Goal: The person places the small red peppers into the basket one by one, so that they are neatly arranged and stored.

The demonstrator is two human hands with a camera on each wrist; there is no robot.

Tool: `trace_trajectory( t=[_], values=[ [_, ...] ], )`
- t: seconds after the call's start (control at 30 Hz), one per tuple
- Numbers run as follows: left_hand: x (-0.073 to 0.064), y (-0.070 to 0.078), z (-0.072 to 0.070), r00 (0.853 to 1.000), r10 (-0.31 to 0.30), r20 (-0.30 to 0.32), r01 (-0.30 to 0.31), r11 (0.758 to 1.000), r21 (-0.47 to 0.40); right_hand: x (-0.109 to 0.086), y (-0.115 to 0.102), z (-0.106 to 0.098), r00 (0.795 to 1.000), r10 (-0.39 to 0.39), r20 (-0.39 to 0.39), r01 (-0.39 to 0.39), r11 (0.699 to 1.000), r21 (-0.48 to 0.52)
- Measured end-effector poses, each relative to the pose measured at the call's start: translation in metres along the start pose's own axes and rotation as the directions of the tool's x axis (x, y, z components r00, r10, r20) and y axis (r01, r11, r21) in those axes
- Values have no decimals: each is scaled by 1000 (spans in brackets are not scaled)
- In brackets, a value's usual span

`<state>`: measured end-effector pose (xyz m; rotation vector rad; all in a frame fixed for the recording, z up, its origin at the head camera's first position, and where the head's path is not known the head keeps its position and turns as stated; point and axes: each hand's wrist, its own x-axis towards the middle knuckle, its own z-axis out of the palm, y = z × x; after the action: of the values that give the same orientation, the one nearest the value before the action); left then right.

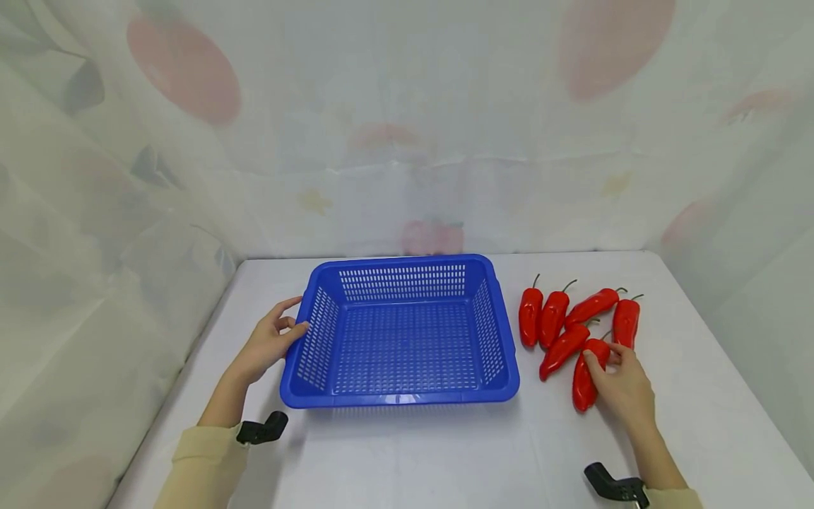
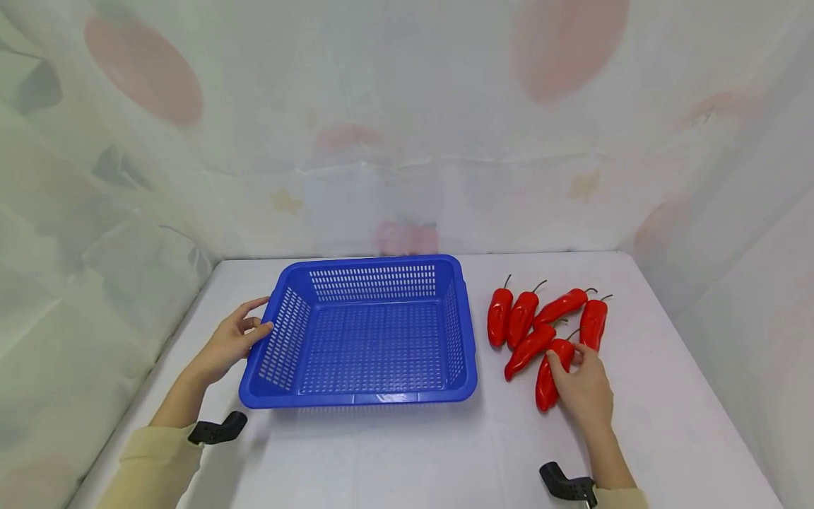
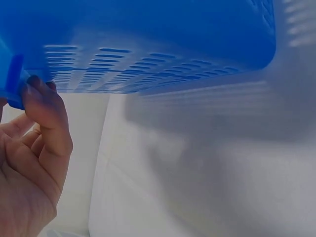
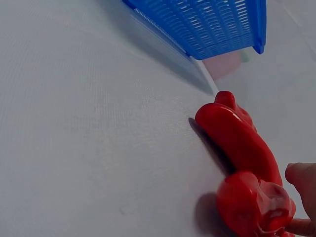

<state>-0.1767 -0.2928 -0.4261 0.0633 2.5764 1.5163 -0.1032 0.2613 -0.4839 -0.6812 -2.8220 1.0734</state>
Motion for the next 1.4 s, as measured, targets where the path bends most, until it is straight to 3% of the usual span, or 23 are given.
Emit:
trace_trajectory(
  t=[0.27, 0.83, 1.2, 1.4],
  values=[
    [0, -1, 0, 1000, 17, 7, -17, 1000, -18, -1, -3, 1, 999, -31, 22, 32, 999, -22],
    [-2, 3, 0, 1000, -6, 24, 9, 996, -87, 1, 3, 2, 996, -80, 47, 82, 996, -38],
    [-1, -2, 1, 1000, -13, 15, 14, 996, -87, 1, 4, 0, 995, -95, 16, 95, 994, -45],
    [-2, 4, 1, 999, -31, 18, 32, 995, -97, 0, 2, -4, 993, -117, -19, 116, 991, -59]
  ],
)
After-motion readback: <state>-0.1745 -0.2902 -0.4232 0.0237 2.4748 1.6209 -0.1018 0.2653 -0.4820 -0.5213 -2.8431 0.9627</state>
